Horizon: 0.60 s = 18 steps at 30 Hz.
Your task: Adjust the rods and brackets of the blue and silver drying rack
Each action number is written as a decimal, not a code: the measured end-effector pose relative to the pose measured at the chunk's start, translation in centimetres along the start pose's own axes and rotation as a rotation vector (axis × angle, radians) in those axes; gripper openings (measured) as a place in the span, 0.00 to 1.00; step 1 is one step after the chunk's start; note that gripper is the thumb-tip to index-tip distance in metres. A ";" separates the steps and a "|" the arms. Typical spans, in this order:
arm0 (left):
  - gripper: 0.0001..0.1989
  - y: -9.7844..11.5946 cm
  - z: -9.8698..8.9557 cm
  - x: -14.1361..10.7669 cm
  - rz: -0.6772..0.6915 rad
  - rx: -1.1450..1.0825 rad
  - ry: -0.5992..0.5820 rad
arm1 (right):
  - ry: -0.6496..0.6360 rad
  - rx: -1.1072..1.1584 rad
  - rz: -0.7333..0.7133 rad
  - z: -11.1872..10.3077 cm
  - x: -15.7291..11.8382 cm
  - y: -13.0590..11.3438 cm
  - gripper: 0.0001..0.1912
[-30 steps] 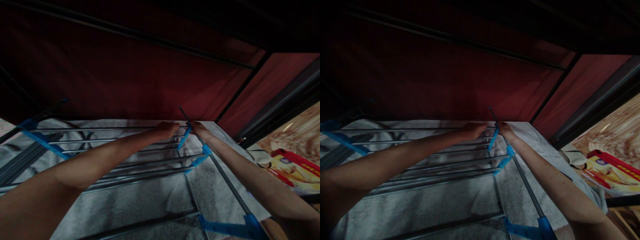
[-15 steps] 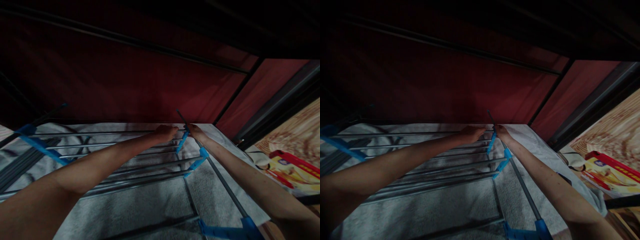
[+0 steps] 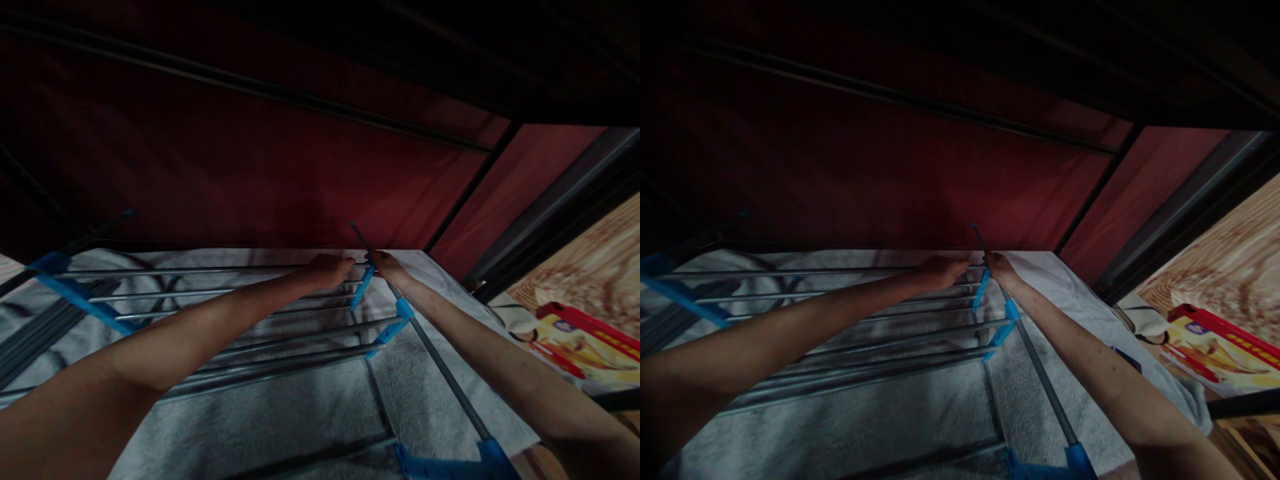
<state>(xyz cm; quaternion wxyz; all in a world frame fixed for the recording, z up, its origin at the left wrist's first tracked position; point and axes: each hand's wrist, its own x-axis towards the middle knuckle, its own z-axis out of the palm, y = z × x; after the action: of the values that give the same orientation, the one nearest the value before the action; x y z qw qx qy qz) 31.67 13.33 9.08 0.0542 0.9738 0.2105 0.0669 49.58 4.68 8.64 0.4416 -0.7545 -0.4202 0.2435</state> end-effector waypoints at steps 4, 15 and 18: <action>0.20 -0.1 0.2 -0.1 0.014 -0.018 0.018 | -0.005 -0.053 -0.032 0.1 0.3 0.1 0.17; 0.20 -0.8 0.6 0.1 -0.003 -0.051 0.011 | 0.004 -0.142 -0.074 0.3 0.5 0.3 0.19; 0.20 -0.8 0.4 0.1 -0.001 -0.068 -0.003 | 0.005 -0.157 -0.080 0.3 0.4 0.3 0.17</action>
<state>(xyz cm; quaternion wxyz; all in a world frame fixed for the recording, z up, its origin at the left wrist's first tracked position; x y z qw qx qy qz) 31.50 14.10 8.62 0.0876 0.9714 0.2083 0.0727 49.73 5.12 8.19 0.3916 -0.7698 -0.4667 0.1903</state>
